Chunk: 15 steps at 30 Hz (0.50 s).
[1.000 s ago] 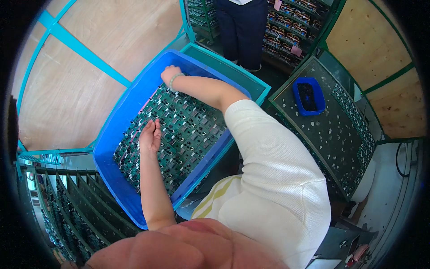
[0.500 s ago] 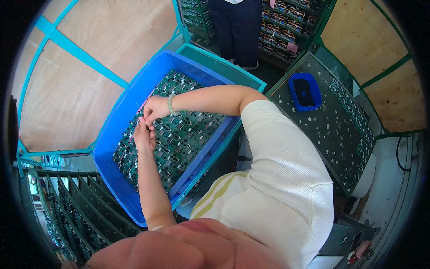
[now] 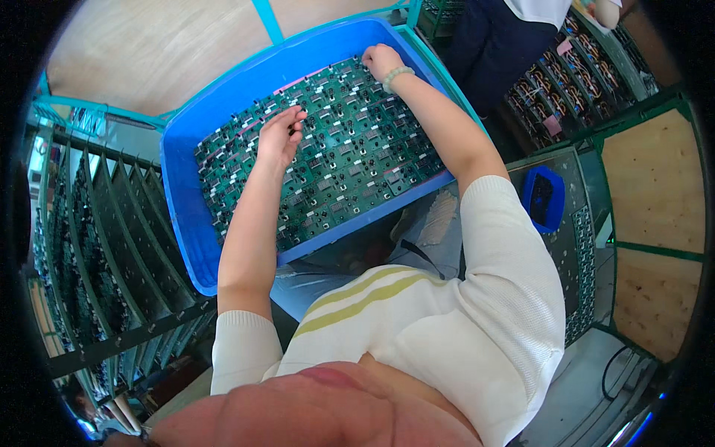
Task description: The person takes small electronic components and attaches them onto circuit boards arranged inside a blue bin by hand.
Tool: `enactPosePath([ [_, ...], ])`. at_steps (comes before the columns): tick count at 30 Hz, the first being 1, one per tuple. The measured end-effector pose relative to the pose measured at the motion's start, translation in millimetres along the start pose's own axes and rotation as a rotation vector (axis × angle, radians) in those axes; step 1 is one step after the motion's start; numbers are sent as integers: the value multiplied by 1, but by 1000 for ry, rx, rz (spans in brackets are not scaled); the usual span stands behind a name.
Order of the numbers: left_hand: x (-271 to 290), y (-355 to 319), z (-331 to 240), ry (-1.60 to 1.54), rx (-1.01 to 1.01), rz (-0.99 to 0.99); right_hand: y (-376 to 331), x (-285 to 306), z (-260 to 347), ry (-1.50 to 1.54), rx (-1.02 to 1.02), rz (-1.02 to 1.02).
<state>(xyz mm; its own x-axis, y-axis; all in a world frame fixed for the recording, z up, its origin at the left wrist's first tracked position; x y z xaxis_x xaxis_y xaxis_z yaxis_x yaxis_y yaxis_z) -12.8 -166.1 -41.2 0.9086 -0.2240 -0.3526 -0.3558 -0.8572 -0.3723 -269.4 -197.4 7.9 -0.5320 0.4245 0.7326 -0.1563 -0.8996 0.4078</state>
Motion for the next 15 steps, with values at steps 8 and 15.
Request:
enactPosePath([
  [8, -2, -3, 0, 13, -22, 47, -7, -24, -11, -476, -103, 169],
  [15, -10, -5, 1, 87, -3, 56, -7, -25, -37, -544, -334, 168],
])
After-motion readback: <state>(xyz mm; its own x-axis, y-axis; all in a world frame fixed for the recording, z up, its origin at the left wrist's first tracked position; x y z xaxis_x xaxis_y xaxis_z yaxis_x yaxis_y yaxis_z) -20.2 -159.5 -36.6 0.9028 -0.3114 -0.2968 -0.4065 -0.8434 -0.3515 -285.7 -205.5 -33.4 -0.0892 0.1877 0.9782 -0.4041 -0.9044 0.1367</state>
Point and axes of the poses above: each hand's wrist, its own y-axis towards the middle knuckle, its own x-axis out of the back of the hand, z = x × y, the point moved 10 cm from there along y, towards the middle knuckle, and after that the axes turned 8 degrees about y, right-handed, at the moved point
